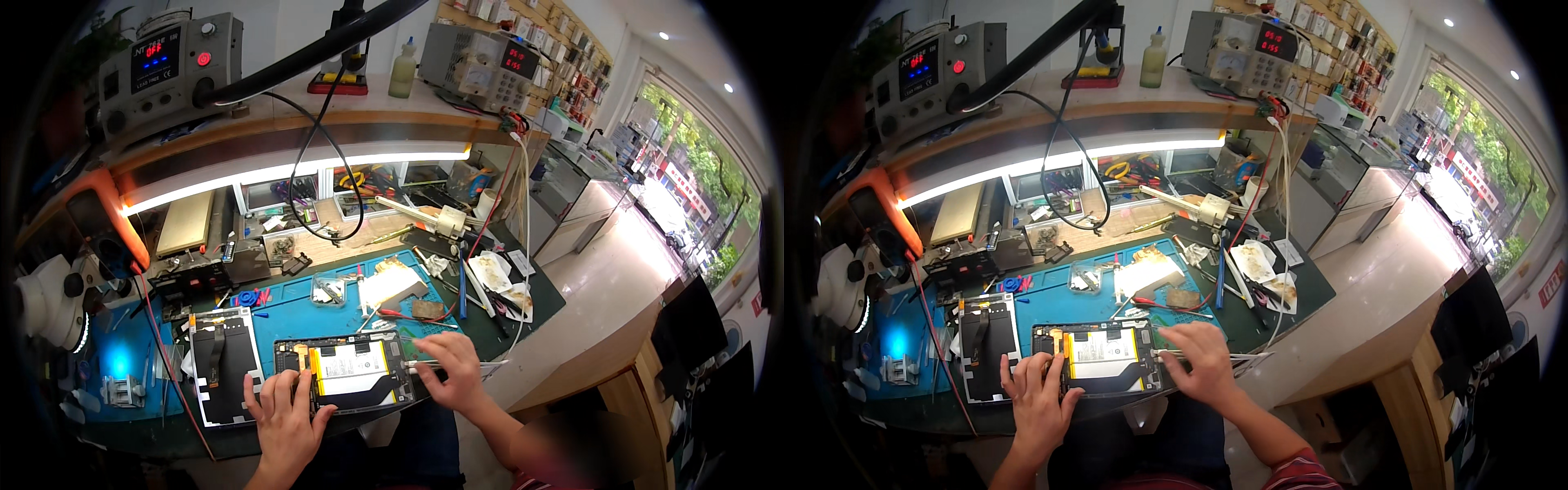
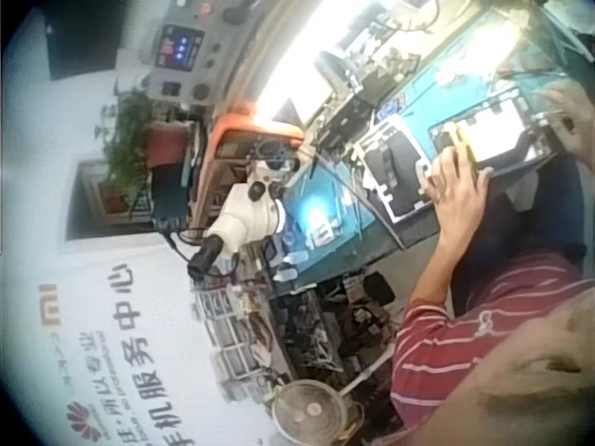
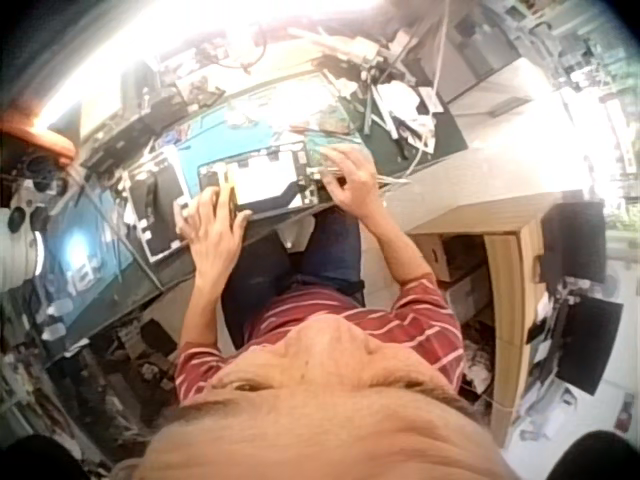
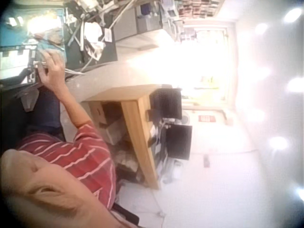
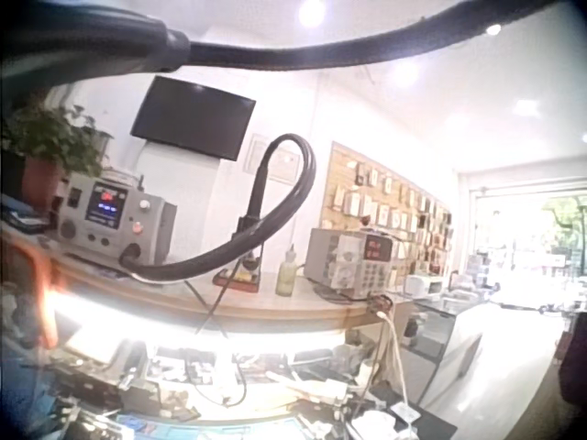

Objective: The person works on a disassembled tablet at a cluttered electronics repair bench. They repeatedly connect and disconnect a power cable to the motherboard, then peel back and reposition a battery connector ribbon, and finally place a small copper heat sink over a component on the board.

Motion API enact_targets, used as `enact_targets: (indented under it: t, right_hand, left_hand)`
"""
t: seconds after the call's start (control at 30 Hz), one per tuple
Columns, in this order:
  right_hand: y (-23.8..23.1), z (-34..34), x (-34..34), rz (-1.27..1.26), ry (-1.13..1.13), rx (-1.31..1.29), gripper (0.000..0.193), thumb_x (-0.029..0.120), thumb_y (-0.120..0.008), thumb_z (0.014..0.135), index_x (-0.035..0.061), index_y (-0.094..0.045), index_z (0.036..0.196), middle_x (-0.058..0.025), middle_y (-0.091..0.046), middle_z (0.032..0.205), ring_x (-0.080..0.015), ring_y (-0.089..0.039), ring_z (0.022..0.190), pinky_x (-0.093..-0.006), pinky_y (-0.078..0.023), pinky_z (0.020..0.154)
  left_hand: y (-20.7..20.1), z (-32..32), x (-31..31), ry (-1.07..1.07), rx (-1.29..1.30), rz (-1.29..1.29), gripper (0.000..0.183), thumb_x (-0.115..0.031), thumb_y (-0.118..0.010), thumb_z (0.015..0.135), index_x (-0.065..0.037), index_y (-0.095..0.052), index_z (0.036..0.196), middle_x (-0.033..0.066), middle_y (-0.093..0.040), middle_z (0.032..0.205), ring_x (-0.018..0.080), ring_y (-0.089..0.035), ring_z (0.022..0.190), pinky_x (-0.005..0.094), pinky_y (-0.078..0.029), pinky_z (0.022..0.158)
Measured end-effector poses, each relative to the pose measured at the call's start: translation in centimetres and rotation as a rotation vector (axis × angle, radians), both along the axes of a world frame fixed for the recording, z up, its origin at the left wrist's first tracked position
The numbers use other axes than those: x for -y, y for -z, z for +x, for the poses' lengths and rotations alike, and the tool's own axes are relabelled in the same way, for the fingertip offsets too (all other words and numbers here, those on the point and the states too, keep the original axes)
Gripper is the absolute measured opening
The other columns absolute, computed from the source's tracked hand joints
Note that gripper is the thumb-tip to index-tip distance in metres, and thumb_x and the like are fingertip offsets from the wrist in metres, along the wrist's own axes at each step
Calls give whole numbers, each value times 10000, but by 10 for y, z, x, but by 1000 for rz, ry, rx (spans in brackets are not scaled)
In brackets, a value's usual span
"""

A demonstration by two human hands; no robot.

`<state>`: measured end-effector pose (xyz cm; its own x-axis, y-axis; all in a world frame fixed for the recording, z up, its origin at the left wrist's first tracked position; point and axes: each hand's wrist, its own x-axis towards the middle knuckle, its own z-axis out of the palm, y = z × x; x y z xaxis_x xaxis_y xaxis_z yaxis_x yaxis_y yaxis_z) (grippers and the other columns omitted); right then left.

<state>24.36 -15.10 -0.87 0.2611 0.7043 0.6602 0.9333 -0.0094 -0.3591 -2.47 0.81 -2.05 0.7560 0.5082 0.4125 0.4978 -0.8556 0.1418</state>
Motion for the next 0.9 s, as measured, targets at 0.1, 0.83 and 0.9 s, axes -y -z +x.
enact_targets:
  t: [0.1, 0.83, 0.9]
  right_hand:
    - [-2, 11, 8, -18, 38, 18, 415, 169, -810, 914, 65, -733, 1308, -122, -736, 1207, -337, -677, 1118, -467, -494, 1003]
    - [-15, 10, 6, -245, -204, 56, 367, 17, -782, 854, 68, -766, 1217, -75, -746, 1131, -305, -689, 1017, -425, -522, 902]
    - [-10, 11, 6, -230, -198, 62, 350, -3, -775, 862, 64, -768, 1206, -76, -744, 1130, -302, -692, 1016, -414, -533, 871]
  left_hand:
    - [-2, -2, 3, -7, 12, -24, 651, -513, -725, 983, -1, -669, 1381, 113, -548, 1338, 316, -473, 1320, 657, -157, 1291]
    - [4, -2, 0, -18, 103, 14, 633, -461, -773, 949, -20, -682, 1394, 93, -573, 1349, 290, -485, 1339, 602, -164, 1306]
    - [2, -2, 1, -17, 107, 12, 638, -462, -774, 948, -15, -681, 1394, 94, -574, 1353, 290, -486, 1340, 600, -165, 1306]
